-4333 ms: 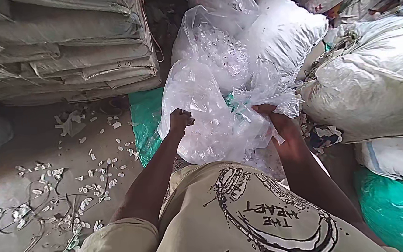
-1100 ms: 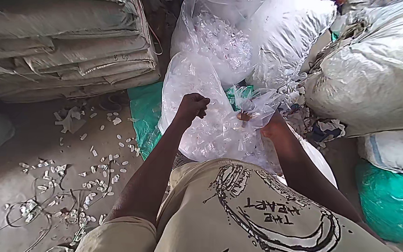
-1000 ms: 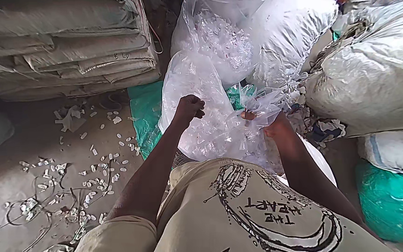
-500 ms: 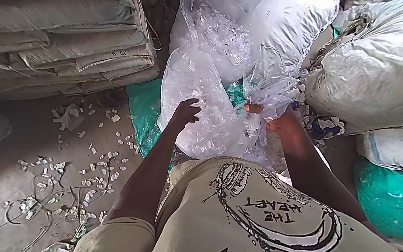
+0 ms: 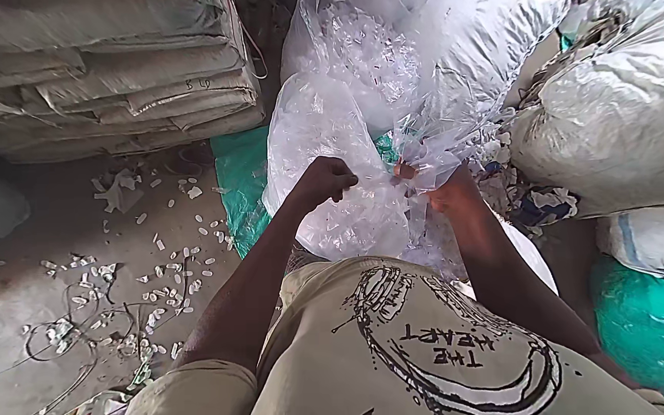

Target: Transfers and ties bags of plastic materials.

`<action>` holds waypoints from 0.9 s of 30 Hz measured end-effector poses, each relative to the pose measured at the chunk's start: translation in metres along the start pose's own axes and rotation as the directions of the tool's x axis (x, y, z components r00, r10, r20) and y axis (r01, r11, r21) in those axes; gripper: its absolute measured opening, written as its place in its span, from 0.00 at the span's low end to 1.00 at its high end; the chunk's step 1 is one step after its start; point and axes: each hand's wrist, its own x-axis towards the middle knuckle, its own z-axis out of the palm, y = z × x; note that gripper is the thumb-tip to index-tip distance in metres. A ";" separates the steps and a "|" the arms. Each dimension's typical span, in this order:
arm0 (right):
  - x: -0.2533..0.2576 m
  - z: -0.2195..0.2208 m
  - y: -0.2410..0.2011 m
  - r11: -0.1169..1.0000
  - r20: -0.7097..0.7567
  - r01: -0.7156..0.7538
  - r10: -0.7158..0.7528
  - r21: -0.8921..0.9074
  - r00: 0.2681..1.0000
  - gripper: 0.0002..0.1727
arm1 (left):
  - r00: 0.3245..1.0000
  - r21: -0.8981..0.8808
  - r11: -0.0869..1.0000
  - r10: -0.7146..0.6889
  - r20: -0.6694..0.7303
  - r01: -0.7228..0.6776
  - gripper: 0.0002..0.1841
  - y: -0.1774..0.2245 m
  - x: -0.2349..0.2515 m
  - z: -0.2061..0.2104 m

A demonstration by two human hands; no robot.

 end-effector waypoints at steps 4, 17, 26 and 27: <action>-0.007 -0.006 0.002 0.998 0.030 0.047 -0.048 0.050 0.998 0.13 | 0.967 -0.079 0.982 -0.184 -0.178 0.173 0.11 -0.016 -0.013 -0.003; -0.014 -0.020 0.007 0.992 -0.086 0.075 -0.067 0.098 0.994 0.16 | 0.873 0.248 0.841 -0.486 -0.046 0.481 0.14 -0.060 -0.032 0.016; -0.017 -0.015 0.023 0.912 0.001 0.131 -0.142 -0.390 0.990 0.19 | 0.926 0.003 0.926 -0.377 -0.015 0.377 0.30 -0.022 -0.011 0.013; -0.016 -0.014 0.024 0.855 0.042 0.119 -0.114 -0.504 0.993 0.22 | 0.956 -0.068 0.953 -0.293 0.028 0.294 0.33 -0.016 -0.004 0.012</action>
